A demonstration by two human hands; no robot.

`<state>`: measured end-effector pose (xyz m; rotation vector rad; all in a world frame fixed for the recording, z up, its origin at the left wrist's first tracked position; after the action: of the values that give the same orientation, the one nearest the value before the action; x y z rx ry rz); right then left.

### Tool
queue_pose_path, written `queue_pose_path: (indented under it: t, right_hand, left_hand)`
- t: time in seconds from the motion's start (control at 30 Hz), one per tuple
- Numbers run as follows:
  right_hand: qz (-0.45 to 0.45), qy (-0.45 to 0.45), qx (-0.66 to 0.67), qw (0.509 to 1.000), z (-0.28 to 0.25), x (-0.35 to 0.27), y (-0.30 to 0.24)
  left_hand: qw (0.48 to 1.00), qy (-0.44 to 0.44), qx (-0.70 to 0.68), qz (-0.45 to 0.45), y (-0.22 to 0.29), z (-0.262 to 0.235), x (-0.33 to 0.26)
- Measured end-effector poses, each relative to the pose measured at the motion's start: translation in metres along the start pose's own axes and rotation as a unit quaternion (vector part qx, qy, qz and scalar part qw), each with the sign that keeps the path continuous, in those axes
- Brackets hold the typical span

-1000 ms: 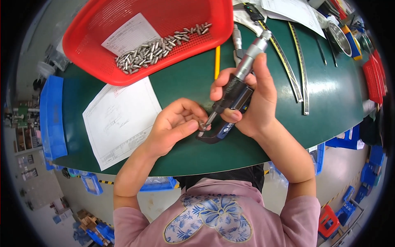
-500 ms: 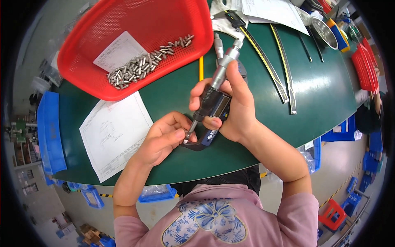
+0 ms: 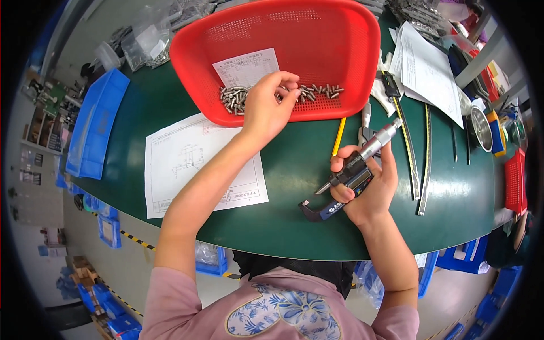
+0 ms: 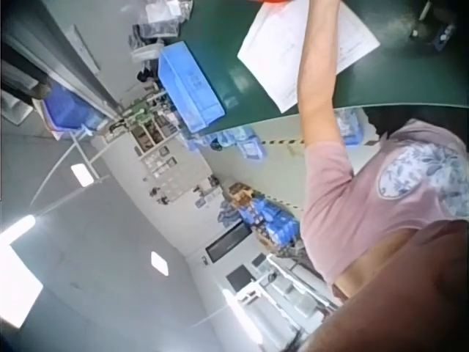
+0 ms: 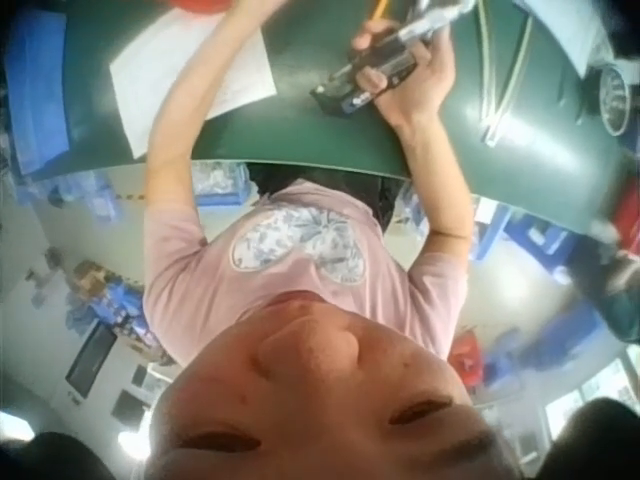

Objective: Measure small metal industrial parts using a digital micrometer and a digital caliper while referencing a technical drawing.

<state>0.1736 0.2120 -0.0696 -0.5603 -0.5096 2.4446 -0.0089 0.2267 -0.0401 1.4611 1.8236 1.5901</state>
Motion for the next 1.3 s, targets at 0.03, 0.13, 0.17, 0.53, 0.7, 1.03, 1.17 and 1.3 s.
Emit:
queue_pose_path:
  t: [0.03, 0.13, 0.17, 0.53, 0.7, 1.03, 1.17, 1.3]
  right_hand:
    - [-0.004, 0.008, 0.003, 1.000, -0.001, -0.001, -0.001]
    - [-0.016, 0.008, 0.013, 1.000, -0.003, -0.001, -0.005]
    - [-0.018, -0.002, 0.007, 1.000, -0.002, -0.001, -0.006]
    - [-0.015, 0.032, -0.040, 0.999, 0.002, -0.001, -0.001]
    - [-0.018, 0.018, -0.045, 0.999, 0.002, -0.001, -0.004]
    - [-0.010, 0.003, -0.011, 1.000, -0.001, 0.002, -0.007]
    - [-0.005, -0.030, 0.013, 0.999, -0.001, 0.002, -0.005]
    - [-0.003, -0.022, 0.004, 1.000, 0.000, 0.000, -0.005]
  left_hand:
    - [0.997, 0.026, 0.065, 0.036, 0.003, -0.008, 0.003]
    - [0.971, 0.067, 0.209, 0.095, 0.004, -0.030, 0.004]
    - [0.938, 0.075, 0.318, 0.118, 0.004, -0.036, 0.000]
    - [0.925, 0.069, 0.365, 0.072, -0.015, -0.041, 0.004]
    - [0.992, 0.002, 0.124, -0.035, -0.014, -0.041, -0.014]
    - [0.826, -0.290, -0.407, -0.259, 0.023, 0.026, -0.118]
    - [0.826, -0.300, -0.386, -0.282, 0.020, 0.029, -0.120]
    - [0.835, -0.299, -0.377, -0.268, 0.019, 0.027, -0.122]
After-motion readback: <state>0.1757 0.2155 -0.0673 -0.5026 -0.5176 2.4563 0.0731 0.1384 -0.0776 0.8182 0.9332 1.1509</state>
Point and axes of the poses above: each hand's wrist, its own x-axis towards the middle knuckle, its own z-axis out of the palm, y = z × x, the point moved 7 cm from there along x, towards the middle knuckle, and after that the axes turned 2 degrees about -x, right-handed, at the moved point
